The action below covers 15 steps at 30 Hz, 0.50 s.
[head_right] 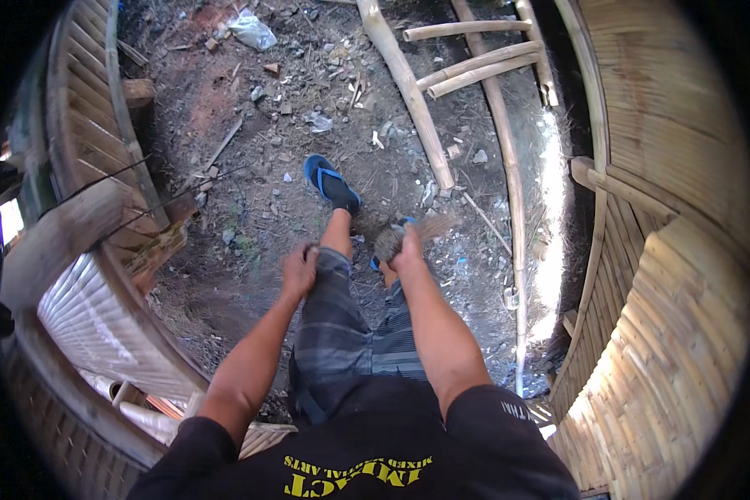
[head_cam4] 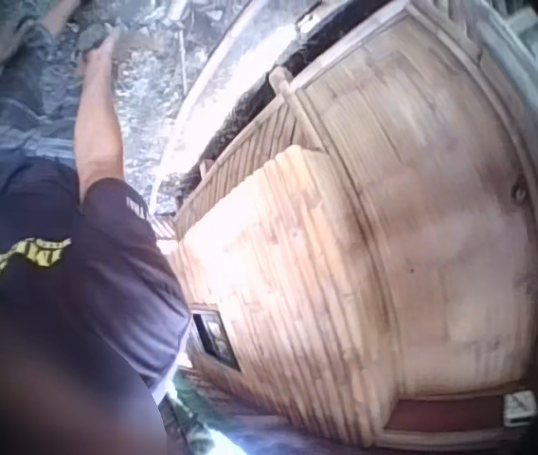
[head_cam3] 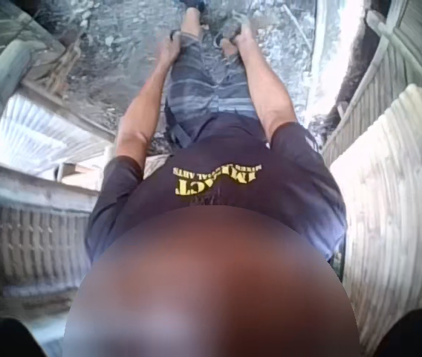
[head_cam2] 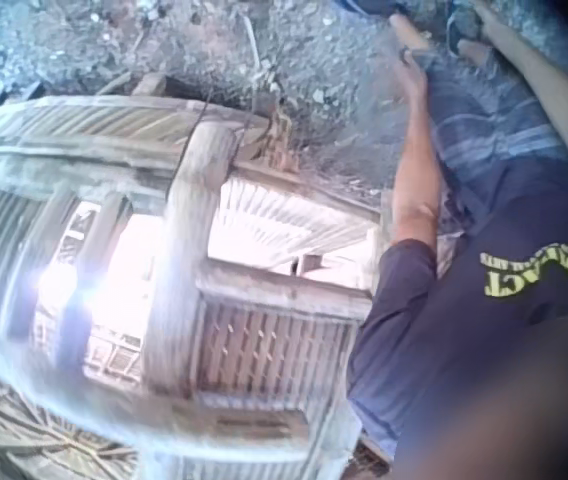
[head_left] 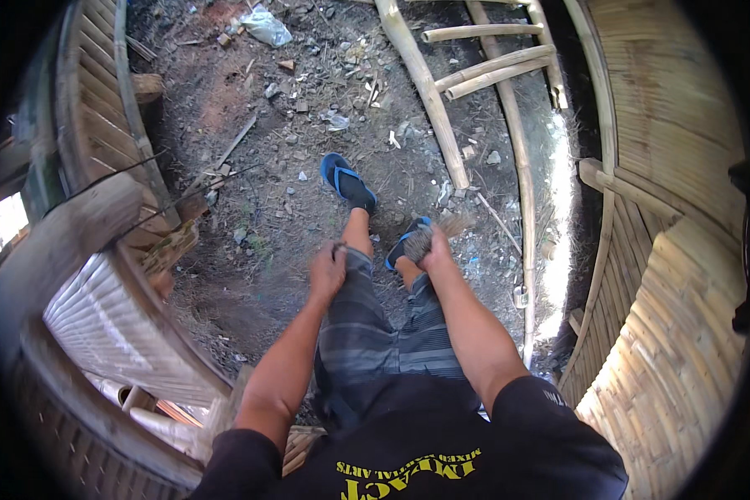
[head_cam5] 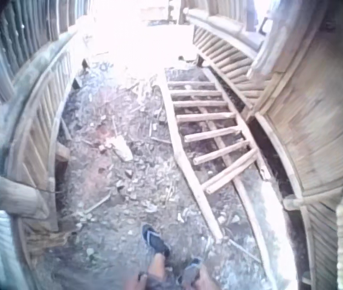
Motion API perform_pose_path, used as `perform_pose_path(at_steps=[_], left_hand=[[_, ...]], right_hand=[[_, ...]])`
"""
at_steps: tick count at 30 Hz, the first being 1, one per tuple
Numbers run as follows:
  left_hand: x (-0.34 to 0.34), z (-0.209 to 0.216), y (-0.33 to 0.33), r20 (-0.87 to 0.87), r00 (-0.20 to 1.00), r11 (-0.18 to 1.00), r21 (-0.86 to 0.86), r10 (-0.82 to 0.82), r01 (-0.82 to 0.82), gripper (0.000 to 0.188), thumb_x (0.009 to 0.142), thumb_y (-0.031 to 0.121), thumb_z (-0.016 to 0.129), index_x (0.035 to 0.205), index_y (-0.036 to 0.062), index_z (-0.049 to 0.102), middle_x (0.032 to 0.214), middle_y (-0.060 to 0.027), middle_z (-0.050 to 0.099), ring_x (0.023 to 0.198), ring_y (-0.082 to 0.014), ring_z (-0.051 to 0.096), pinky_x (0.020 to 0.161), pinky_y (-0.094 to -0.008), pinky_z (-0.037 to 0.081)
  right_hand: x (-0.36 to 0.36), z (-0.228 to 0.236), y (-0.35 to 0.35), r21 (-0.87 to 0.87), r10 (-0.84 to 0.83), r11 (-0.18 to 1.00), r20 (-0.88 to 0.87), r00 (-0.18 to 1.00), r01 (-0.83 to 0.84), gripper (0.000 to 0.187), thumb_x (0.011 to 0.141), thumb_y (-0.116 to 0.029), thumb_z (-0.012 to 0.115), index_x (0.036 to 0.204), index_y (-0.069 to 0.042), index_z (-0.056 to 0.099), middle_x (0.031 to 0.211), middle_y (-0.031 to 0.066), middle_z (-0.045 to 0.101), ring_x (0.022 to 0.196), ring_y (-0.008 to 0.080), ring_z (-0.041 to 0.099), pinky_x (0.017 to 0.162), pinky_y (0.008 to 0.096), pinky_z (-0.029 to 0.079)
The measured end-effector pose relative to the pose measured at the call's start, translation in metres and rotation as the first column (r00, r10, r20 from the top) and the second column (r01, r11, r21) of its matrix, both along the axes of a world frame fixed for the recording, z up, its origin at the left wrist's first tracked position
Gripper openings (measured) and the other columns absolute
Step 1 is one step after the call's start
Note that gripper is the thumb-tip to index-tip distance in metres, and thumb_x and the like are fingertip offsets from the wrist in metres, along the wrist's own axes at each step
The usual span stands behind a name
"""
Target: The person gathers scattered wood pieces and debris by hand, then uses a broom to sweep the dirt floor of a bamboo structure. The person moves around the area to collect and sweep debris into a pile.
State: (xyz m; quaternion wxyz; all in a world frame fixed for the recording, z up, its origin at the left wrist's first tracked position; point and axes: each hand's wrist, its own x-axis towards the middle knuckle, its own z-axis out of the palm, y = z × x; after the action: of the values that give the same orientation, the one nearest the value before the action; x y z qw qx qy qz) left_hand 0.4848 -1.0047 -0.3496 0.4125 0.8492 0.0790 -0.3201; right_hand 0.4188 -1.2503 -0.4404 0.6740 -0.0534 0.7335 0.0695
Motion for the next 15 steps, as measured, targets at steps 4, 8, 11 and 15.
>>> perform_pose_path(at_steps=[4, 8, 11, 15], left_hand=[[0.026, -0.027, 0.011, -0.060, 0.951, 0.924, 0.227, -0.302, 0.308, 0.028, 0.086, 0.026, 0.066, 0.108, 0.0072, 0.067, 0.101, -0.0151, 0.066, 0.100, -0.0362, 0.061, 0.086, -0.0455, 0.049], [0.071, -0.039, 0.019, -0.191, 0.951, 0.930, 0.233, -0.243, 0.284, 0.029, 0.083, 0.026, 0.070, 0.106, 0.0077, 0.068, 0.103, -0.0151, 0.066, 0.102, -0.0358, 0.061, 0.088, -0.0464, 0.048], [0.102, -0.034, 0.019, -0.224, 0.942, 0.931, 0.214, -0.249, 0.296, 0.029, 0.083, 0.025, 0.071, 0.106, 0.0075, 0.069, 0.103, -0.0153, 0.067, 0.102, -0.0358, 0.062, 0.088, -0.0464, 0.049], [0.126, -0.034, 0.020, -0.303, 0.918, 0.932, 0.175, -0.255, 0.316, 0.031, 0.085, 0.030, 0.066, 0.107, 0.0075, 0.067, 0.105, -0.0143, 0.065, 0.104, -0.0352, 0.060, 0.090, -0.0481, 0.046]], right_hand=[[0.182, -0.071, 0.057, -0.048, 0.098, 0.994, -0.002, 0.995, -0.098, 0.032, 0.097, -0.033, 0.048, 0.104, -0.005, 0.062, 0.101, 0.0141, 0.068, 0.095, 0.0332, 0.067, 0.087, 0.0534, 0.055], [0.336, -0.079, 0.104, -0.003, 0.322, 0.923, 0.555, 0.767, -0.385, 0.031, 0.094, -0.024, 0.058, 0.116, -0.003, 0.054, 0.095, 0.0123, 0.063, 0.075, 0.0270, 0.066, 0.067, 0.0438, 0.058], [0.359, -0.044, 0.115, -0.383, 0.637, 0.743, 0.655, 0.406, -0.548, 0.034, 0.096, -0.027, 0.056, 0.121, -0.004, 0.051, 0.084, 0.0144, 0.065, 0.062, 0.0255, 0.066, 0.054, 0.0409, 0.058], [0.340, -0.018, 0.113, -0.302, 0.589, 0.808, 0.403, 0.700, -0.506, 0.039, 0.099, -0.026, 0.052, 0.132, -0.005, 0.044, 0.092, 0.0155, 0.066, 0.071, 0.0286, 0.069, 0.058, 0.0431, 0.059]])
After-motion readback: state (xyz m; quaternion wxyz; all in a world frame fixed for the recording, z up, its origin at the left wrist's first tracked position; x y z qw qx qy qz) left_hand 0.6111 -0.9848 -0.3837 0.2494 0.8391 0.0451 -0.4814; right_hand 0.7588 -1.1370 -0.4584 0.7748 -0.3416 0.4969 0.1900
